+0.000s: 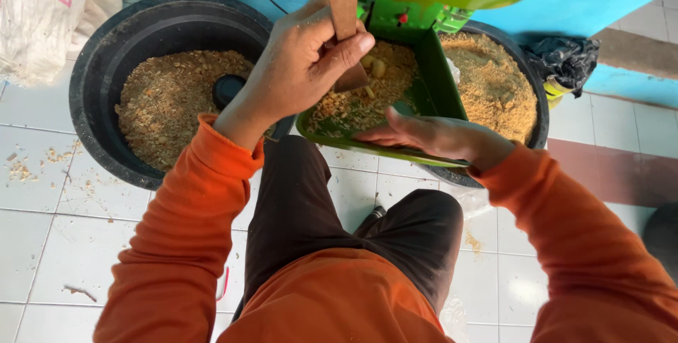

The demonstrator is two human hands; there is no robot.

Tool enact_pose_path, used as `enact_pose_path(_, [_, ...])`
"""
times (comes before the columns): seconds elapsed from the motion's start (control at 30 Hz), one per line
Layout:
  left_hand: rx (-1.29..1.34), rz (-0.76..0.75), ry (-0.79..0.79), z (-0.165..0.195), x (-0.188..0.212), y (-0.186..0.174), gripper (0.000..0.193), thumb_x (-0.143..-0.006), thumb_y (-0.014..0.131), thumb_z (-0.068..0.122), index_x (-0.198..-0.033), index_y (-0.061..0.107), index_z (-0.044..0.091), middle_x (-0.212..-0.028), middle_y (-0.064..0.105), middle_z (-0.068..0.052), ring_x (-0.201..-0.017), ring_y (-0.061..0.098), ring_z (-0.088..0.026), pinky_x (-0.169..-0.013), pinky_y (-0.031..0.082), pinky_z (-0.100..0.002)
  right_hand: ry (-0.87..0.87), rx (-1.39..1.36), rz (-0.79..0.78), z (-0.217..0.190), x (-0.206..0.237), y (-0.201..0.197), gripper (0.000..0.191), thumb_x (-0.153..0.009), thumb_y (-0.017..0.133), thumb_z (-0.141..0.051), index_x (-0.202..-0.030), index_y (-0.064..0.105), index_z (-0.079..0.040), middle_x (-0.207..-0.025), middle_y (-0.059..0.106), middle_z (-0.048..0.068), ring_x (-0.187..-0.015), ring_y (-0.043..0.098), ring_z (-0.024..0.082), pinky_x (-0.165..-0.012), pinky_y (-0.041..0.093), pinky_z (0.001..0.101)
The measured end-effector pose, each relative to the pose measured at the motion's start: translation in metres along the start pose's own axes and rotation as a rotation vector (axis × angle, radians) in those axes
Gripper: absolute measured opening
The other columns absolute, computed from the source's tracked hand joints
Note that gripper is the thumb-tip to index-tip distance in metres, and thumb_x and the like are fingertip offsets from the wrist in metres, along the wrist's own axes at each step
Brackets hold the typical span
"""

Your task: The person sits on the floor operating a green electric grinder, using a scoop to push crushed peanut material from the machine's tray into the hopper and moving finished ground material into a large black basin. They scoop material from the basin and reposition the tray while the machine runs.

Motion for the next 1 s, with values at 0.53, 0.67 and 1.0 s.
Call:
enact_pose_path(0.53, [0.000,0.015,-0.019,-0.003,-0.001,-0.015,0.020,-0.112,0.069,0.019,-0.106,0.067,0.000,-0.103,0.062,-0.007,-0.079,0.061,-0.012,-0.069,0.048,-0.030,-0.300,0.492,0.125,-0.037,-0.050,-0.005,0.056,-0.113,0.023,-0.042,-0.151,0.054,-0.016,-0.154,0.052,0.018,-0.137,0.048,0.039,-0.111,0.031,0.0467])
enact_pose_path(0.67, [-0.003,0.015,-0.042,-0.001,0.002,-0.017,0.021,-0.112,0.068,0.020,-0.107,0.067,-0.001,-0.101,0.061,-0.007,-0.076,0.059,-0.012,-0.067,0.047,-0.029,-0.023,1.266,0.243,-0.011,-0.057,-0.047,0.051,-0.118,0.019,-0.043,-0.143,0.054,-0.017,-0.137,0.065,0.009,-0.122,0.061,0.027,-0.102,0.048,0.0358])
enact_pose_path(1.0, [0.085,0.043,-0.107,-0.005,0.008,-0.021,0.024,-0.116,0.063,0.023,-0.108,0.062,0.000,-0.093,0.055,-0.003,-0.073,0.050,-0.009,-0.067,0.043,-0.027,-0.251,0.417,0.067,-0.024,-0.020,-0.015,0.058,-0.109,0.029,-0.039,-0.155,0.042,-0.007,-0.165,0.038,0.016,-0.152,0.034,0.031,-0.123,0.023,0.0457])
Point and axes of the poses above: each hand's wrist, its own x-axis away from the middle knuckle, its own y-axis out of the palm, z = x × y, the point moved 7 cm from there along -x, towards the middle knuckle
